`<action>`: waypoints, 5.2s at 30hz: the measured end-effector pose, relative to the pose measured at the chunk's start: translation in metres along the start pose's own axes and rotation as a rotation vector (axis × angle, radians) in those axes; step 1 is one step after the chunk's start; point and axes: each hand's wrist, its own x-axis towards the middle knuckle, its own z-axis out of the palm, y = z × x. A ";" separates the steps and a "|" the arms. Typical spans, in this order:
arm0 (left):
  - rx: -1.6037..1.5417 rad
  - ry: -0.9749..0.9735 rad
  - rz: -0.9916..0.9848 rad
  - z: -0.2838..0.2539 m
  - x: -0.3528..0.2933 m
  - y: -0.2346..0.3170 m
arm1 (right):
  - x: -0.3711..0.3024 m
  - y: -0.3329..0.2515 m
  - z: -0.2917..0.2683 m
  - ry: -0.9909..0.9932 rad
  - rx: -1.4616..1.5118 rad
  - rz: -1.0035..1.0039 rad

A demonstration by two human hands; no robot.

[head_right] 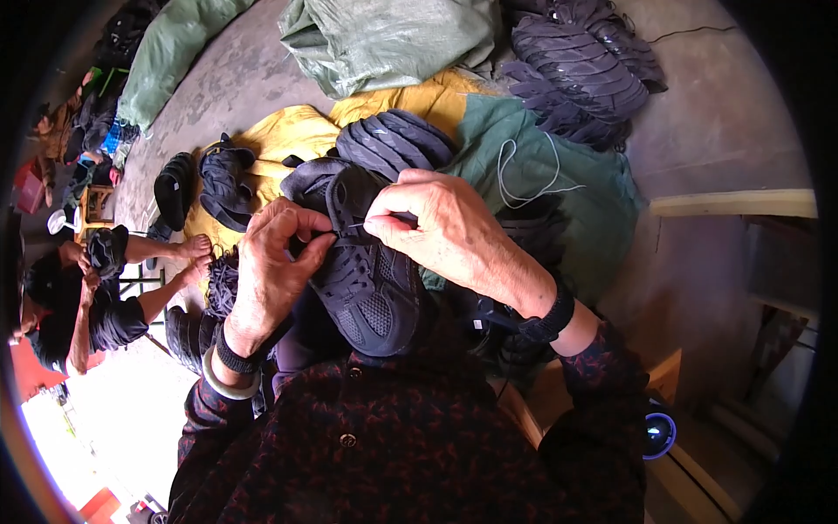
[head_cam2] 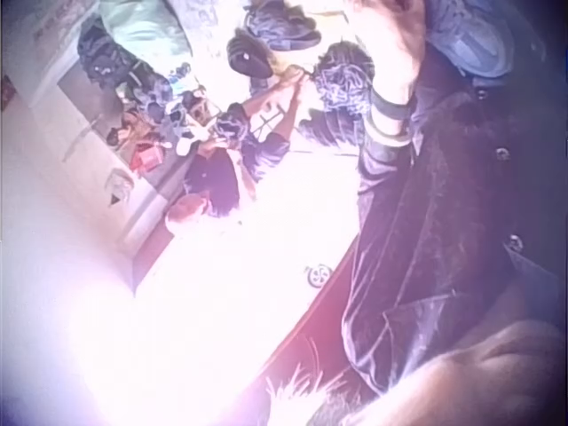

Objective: The recorder is lacing a shoe in a workshop setting.

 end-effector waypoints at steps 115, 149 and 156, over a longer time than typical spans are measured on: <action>0.072 0.218 -0.427 -0.057 -0.085 -0.105 | -0.012 0.004 0.054 0.077 0.723 0.301; -0.649 -0.349 -0.217 -0.100 -0.075 -0.038 | 0.103 -0.079 0.086 -0.925 0.293 -0.062; -0.532 -0.324 -0.134 -0.103 -0.082 -0.039 | 0.092 -0.071 0.080 -0.754 0.135 -0.219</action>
